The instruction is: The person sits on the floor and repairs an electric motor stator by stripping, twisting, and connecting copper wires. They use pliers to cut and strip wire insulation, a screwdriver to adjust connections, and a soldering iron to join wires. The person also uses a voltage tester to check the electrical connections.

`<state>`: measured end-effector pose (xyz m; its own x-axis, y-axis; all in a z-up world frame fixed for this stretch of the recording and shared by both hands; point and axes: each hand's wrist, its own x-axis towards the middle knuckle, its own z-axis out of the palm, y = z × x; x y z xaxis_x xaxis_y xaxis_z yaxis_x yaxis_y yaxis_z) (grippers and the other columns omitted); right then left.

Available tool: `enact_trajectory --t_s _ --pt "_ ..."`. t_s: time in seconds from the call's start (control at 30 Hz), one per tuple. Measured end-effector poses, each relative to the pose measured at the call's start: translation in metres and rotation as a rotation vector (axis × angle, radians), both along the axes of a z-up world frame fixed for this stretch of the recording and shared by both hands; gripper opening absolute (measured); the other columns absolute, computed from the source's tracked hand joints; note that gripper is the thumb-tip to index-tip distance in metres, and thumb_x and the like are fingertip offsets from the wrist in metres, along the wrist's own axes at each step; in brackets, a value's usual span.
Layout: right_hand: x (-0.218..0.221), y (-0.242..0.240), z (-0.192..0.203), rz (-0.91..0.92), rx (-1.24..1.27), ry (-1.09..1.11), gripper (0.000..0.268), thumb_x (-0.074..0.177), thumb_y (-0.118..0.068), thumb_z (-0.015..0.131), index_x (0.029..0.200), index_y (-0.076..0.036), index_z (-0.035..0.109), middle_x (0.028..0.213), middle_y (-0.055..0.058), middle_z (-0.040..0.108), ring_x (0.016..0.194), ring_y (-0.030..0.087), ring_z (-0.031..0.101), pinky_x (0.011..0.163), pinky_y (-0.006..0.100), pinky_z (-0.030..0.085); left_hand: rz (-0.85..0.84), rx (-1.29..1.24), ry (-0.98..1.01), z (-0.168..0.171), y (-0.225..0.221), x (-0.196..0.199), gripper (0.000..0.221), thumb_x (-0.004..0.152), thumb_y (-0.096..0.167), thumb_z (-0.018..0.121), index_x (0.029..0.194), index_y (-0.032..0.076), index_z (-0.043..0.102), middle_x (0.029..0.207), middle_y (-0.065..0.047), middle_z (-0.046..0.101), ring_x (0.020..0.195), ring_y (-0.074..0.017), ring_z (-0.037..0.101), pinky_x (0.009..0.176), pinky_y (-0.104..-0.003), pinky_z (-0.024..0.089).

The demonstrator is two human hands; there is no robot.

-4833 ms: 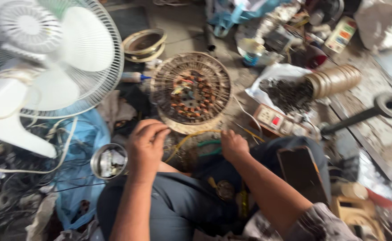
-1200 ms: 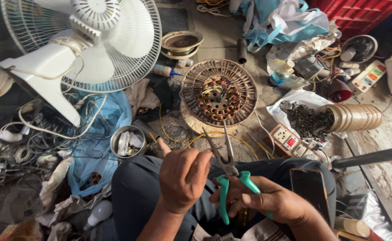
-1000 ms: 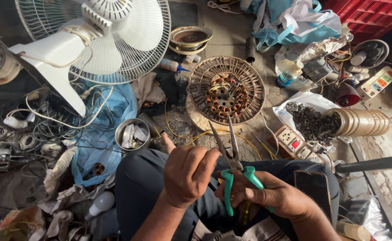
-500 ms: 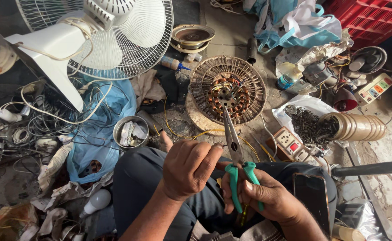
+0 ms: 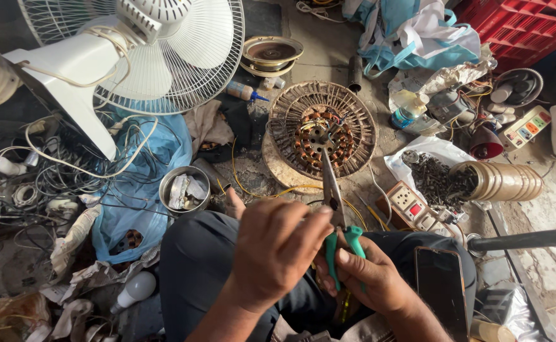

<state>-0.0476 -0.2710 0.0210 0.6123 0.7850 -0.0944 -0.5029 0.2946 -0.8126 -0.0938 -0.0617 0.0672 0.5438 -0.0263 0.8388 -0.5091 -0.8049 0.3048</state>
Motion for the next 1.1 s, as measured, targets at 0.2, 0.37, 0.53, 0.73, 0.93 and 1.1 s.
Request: enact_trajectory --t_s 0.2,0.37,0.53,0.73,0.93,1.1 --pt "-0.004 0.0 -0.003 0.003 -0.154 -0.063 0.035 0.102 -0.03 0.06 0.107 0.004 0.058 0.081 0.01 0.06 0.071 0.017 0.056 0.063 0.03 0.046 -0.019 0.132 0.041 0.006 -0.001 0.004 0.031 0.093 0.02 0.068 0.122 0.008 0.067 0.115 -0.006 0.061 0.108 -0.0262 0.061 0.093 -0.045 0.052" --pt "-0.013 -0.001 -0.03 0.014 -0.171 -0.019 0.029 0.106 -0.027 0.058 0.1 0.001 0.057 0.079 0.007 0.056 0.067 0.014 0.053 0.058 0.028 0.044 -0.051 0.225 0.082 -0.009 0.003 0.007 0.023 0.096 0.018 0.067 0.115 0.006 0.066 0.111 -0.007 0.06 0.103 -0.0248 0.061 0.091 -0.043 0.052" --pt "-0.035 0.011 -0.046 -0.093 -0.198 0.28 0.021 0.103 -0.024 0.062 0.103 -0.004 0.054 0.075 0.006 0.051 0.059 0.014 0.047 0.05 0.028 0.04 -0.097 0.106 0.225 -0.03 -0.002 0.01 0.017 0.088 0.014 0.067 0.102 0.007 0.061 0.1 -0.008 0.059 0.094 -0.0273 0.061 0.087 -0.043 0.049" --pt "-0.036 0.002 -0.038 0.071 -0.065 0.592 0.029 0.093 -0.031 0.059 0.111 -0.009 0.051 0.082 0.009 0.053 0.068 0.022 0.054 0.06 0.035 0.046 -0.108 -0.227 0.325 -0.051 -0.018 0.024 0.014 0.093 0.01 0.07 0.094 0.009 0.056 0.093 -0.005 0.058 0.091 -0.0272 0.06 0.083 -0.041 0.048" --pt "-0.033 -0.004 -0.055 -0.099 -0.053 0.423 0.024 0.105 -0.027 0.061 0.116 -0.007 0.052 0.081 0.007 0.049 0.062 0.016 0.049 0.052 0.031 0.039 -0.214 -0.053 0.352 -0.052 -0.019 0.035 0.012 0.088 0.009 0.068 0.092 0.009 0.057 0.091 -0.006 0.058 0.088 -0.0288 0.059 0.081 -0.044 0.045" --pt "-0.033 -0.004 -0.063 -0.125 -0.054 0.39 0.033 0.103 -0.029 0.06 0.121 -0.003 0.053 0.093 0.01 0.059 0.079 0.021 0.06 0.065 0.035 0.049 -0.205 -0.184 0.358 -0.059 -0.027 0.041 0.011 0.088 0.008 0.067 0.092 0.009 0.056 0.093 -0.008 0.06 0.092 -0.0306 0.06 0.083 -0.044 0.046"
